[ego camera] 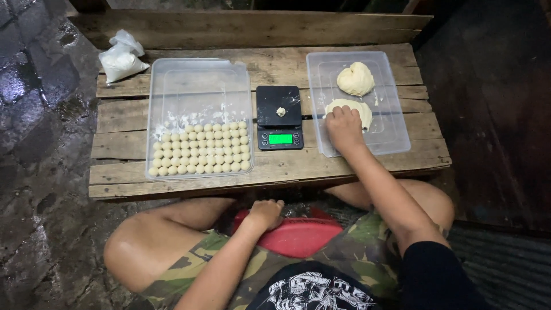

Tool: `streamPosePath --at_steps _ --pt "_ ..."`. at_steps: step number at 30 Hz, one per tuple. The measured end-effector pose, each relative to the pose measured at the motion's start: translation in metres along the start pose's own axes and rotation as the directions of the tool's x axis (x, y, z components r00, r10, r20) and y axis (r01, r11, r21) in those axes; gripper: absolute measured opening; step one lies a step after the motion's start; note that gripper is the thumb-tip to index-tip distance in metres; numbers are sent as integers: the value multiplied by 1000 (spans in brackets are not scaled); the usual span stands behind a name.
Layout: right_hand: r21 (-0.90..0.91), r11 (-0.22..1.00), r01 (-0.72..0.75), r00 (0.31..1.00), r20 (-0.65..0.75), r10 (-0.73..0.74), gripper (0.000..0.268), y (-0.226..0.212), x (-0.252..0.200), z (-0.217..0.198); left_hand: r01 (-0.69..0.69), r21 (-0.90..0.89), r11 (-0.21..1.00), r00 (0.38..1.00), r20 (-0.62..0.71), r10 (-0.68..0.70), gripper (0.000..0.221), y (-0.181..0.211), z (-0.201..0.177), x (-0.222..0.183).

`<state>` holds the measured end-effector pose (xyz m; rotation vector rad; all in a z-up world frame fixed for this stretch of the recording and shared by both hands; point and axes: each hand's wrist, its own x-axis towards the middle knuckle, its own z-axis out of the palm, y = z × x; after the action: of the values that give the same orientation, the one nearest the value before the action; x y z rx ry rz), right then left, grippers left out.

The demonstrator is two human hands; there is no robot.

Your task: The person portions dough from a large lump, weighs each piece on a digital scale, rolls it into a ball, and places it into a plastic tray. The process is repeated multiple times to create uniform dough balls.

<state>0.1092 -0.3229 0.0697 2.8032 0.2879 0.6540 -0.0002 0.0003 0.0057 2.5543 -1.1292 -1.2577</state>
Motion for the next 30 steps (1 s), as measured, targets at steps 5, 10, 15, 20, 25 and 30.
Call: streamPosePath --at_steps 5,10,15,20,25,30 --pt "-69 995 -72 974 210 85 1 -2 9 -28 12 -27 1000 999 -29 -13 57 4 -5 -5" --pt "126 911 -393 886 318 338 10 -1 19 -52 4 -26 1000 1000 -28 -5 56 2 -1 -1" --pt "545 336 -768 624 520 583 21 25 5 -3 4 -28 1000 1000 -28 -4 56 4 -5 -4" --pt "642 -507 -576 370 757 538 14 15 1 -22 3 -33 999 1000 -25 -4 57 6 -9 -10" --pt "770 -352 -532 450 610 652 13 1 4 -30 6 -15 1000 1000 -15 -6 55 6 -4 -7" --pt "881 -154 -447 577 415 704 13 -12 18 -47 3 0 1000 1000 15 -3 56 4 -1 -1"
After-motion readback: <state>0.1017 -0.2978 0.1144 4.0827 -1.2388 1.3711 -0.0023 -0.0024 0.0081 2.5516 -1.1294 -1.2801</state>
